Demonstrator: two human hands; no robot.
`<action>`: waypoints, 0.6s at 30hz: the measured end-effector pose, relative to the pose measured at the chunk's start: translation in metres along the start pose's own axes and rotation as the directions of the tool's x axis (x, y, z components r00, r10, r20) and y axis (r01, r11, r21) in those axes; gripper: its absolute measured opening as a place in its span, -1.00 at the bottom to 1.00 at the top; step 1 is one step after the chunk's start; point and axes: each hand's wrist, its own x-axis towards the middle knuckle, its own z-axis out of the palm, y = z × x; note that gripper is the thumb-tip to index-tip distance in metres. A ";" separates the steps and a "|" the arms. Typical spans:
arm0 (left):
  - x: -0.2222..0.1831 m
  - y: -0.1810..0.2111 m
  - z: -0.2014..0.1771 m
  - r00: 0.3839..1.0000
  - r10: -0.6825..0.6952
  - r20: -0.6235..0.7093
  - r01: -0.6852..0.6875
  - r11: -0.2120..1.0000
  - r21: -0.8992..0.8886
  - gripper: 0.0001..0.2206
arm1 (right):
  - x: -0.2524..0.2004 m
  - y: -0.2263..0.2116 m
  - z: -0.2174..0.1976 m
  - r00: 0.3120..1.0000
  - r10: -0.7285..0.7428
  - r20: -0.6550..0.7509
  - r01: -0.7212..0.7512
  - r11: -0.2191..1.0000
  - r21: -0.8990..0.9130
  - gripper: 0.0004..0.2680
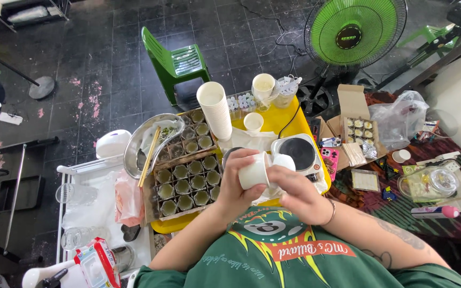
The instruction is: Clean paper cups using a paper towel before production.
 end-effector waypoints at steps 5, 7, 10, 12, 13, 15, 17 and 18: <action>-0.005 0.008 0.006 0.910 -0.406 0.085 0.405 0.825 -0.394 -0.61 | 0.007 -0.012 -0.004 0.979 -0.075 0.187 0.164 0.836 -0.523 -0.56; -0.005 0.006 0.007 0.826 -0.541 0.159 0.542 0.685 -0.487 -0.65 | 0.010 -0.013 -0.007 0.955 -0.104 0.277 0.266 0.709 -0.653 -0.54; -0.008 0.002 0.007 0.614 -0.704 0.356 0.714 0.303 -0.632 -0.68 | 0.009 -0.009 -0.006 0.899 -0.208 0.385 0.435 0.512 -0.741 -0.64; -0.006 0.003 0.008 0.598 -0.701 0.388 0.709 0.237 -0.664 -0.69 | 0.006 -0.002 -0.005 0.916 -0.191 0.352 0.397 0.546 -0.738 -0.67; -0.010 0.001 0.010 0.599 -0.702 0.386 0.708 0.238 -0.665 -0.69 | 0.006 -0.001 -0.001 0.915 -0.192 0.354 0.399 0.546 -0.737 -0.67; -0.018 -0.004 0.014 0.736 -0.648 0.195 0.629 0.547 -0.553 -0.68 | 0.005 -0.001 0.006 0.960 -0.159 0.229 0.278 0.564 -0.777 -0.76; -0.010 0.008 0.009 0.850 -0.524 0.051 0.503 0.780 -0.372 -0.64 | 0.003 0.002 0.009 0.982 -0.108 0.154 0.185 0.700 -0.689 -0.76; -0.006 0.014 0.006 0.937 -0.347 -0.047 0.338 0.930 -0.143 -0.59 | 0.002 0.003 0.010 0.996 -0.044 0.083 0.084 0.812 -0.577 -0.75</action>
